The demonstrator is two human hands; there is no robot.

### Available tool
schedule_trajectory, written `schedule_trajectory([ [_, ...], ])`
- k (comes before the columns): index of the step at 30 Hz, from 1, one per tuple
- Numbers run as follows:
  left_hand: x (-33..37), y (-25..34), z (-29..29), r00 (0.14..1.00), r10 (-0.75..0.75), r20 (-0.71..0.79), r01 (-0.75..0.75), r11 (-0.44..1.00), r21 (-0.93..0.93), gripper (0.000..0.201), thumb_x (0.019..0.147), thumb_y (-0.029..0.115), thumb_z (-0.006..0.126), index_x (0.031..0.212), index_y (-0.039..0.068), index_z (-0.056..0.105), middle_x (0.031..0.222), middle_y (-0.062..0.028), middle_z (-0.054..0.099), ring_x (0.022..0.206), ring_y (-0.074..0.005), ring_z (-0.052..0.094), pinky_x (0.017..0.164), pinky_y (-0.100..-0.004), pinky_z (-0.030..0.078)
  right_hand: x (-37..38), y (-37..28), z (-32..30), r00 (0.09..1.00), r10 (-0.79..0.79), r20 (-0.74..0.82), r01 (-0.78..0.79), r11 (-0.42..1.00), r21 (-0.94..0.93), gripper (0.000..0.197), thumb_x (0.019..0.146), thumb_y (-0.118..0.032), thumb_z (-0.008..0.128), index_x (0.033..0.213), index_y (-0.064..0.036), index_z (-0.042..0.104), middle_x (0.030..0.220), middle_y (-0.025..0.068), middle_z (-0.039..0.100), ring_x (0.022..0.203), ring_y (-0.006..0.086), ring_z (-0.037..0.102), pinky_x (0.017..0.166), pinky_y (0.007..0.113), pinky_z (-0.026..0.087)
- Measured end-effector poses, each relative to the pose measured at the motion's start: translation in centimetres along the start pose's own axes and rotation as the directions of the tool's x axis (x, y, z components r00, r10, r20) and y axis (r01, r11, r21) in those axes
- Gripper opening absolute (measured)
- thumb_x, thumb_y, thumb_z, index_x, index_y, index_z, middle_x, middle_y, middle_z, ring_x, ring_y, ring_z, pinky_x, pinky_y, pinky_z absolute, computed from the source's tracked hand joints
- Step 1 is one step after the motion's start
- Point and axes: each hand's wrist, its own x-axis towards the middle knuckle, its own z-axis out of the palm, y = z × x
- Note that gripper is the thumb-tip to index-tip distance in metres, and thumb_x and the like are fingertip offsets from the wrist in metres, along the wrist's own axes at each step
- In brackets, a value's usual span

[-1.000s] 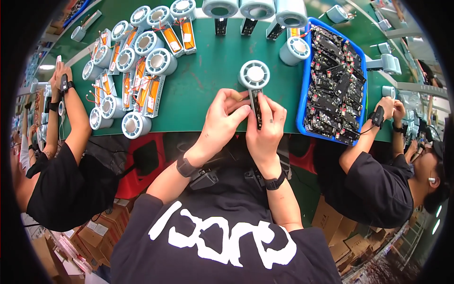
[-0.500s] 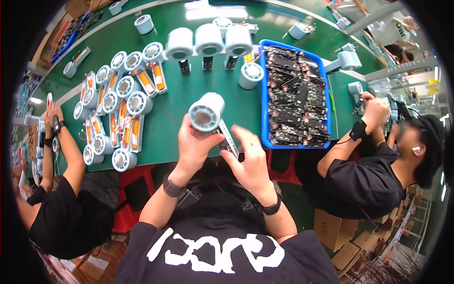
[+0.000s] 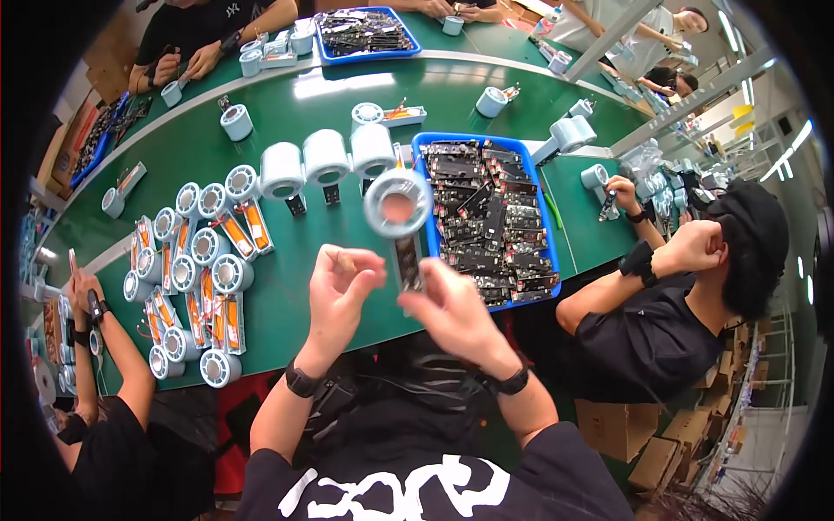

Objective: The person picks up a circuit board from a blue tray, connects it to the wires of a handheld fan, and presses the board into the fan handle before placing the assembly on the table.

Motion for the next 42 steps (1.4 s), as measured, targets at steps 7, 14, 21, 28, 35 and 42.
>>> schedule_trajectory([
  [7, -2.1, -2.5, -3.2, 0.992, -0.031, 0.126, -0.081, 0.607, 0.791, 0.032, 0.088, 0.005, 0.071, 0.071, 0.003, 0.045, 0.056, -0.0064, 0.045, 0.049, -0.0135, 0.039, 0.048, -0.0336, 0.032, 18.2, 2.1, -10.4, 0.947, -0.172, -0.271, 0.011, 0.861, -0.508, 0.045, 0.091, -0.038, 0.067, 0.097, 0.0065, 0.066, 0.085, 0.0227, 0.071, 0.079, 0.0353, 0.071, 0.074, 0.043, 0.054],
  [14, -2.5, -2.8, -2.9, 0.978, -0.021, 0.207, -0.164, 0.532, 0.831, 0.032, 0.087, 0.004, 0.072, 0.07, 0.002, 0.045, 0.055, -0.0087, 0.042, 0.047, -0.0212, 0.04, 0.047, -0.0356, 0.033, 33.4, 11.2, -14.3, 0.956, -0.064, -0.286, -0.166, 0.687, -0.707, 0.039, 0.088, -0.034, 0.066, 0.104, 0.0009, 0.072, 0.102, 0.0246, 0.072, 0.097, 0.0408, 0.071, 0.087, 0.046, 0.057],
  [21, -2.4, -3.2, -2.7, 0.968, -0.019, 0.251, -0.203, 0.529, 0.824, 0.034, 0.086, 0.003, 0.072, 0.07, 0.002, 0.043, 0.056, -0.0074, 0.042, 0.048, -0.0169, 0.037, 0.047, -0.0333, 0.029, 35.3, 16.1, -16.1, 0.945, -0.02, -0.327, -0.259, 0.562, -0.785, 0.034, 0.089, -0.03, 0.065, 0.106, -0.0023, 0.073, 0.104, 0.0211, 0.073, 0.096, 0.0371, 0.072, 0.088, 0.048, 0.058],
  [28, -2.0, -2.7, -3.0, 0.969, -0.033, 0.245, -0.19, 0.536, 0.823, 0.035, 0.086, 0.003, 0.073, 0.068, 0.003, 0.042, 0.054, -0.0072, 0.041, 0.046, -0.0173, 0.037, 0.046, -0.0337, 0.029, 33.4, 10.0, -19.0, 0.957, 0.183, -0.226, -0.287, 0.476, -0.831, 0.042, 0.092, -0.025, 0.058, 0.126, -0.0027, 0.063, 0.118, 0.021, 0.07, 0.113, 0.0395, 0.066, 0.093, 0.052, 0.054],
  [35, -2.6, -2.8, -3.5, 0.975, -0.013, 0.223, -0.182, 0.531, 0.828, 0.036, 0.085, 0.003, 0.073, 0.067, 0.003, 0.042, 0.053, -0.0066, 0.04, 0.045, -0.0163, 0.036, 0.045, -0.0332, 0.028, 36.5, 15.9, -24.1, 0.674, 0.233, -0.701, -0.697, 0.516, -0.498, 0.05, 0.096, -0.024, 0.054, 0.142, -0.006, 0.049, 0.151, 0.0236, 0.043, 0.134, 0.0435, 0.05, 0.105, 0.05, 0.048],
  [42, -3.1, -2.8, -3.3, 0.983, -0.05, 0.179, -0.122, 0.557, 0.822, 0.037, 0.084, 0.001, 0.073, 0.066, 0.004, 0.041, 0.052, -0.0053, 0.038, 0.045, -0.015, 0.036, 0.045, -0.0325, 0.028, 39.3, 17.6, -28.0, 0.647, 0.191, -0.738, -0.654, 0.637, -0.409, 0.046, 0.091, -0.015, 0.059, 0.134, 0.0002, 0.051, 0.136, 0.0296, 0.055, 0.118, 0.0416, 0.064, 0.101, 0.047, 0.052],
])
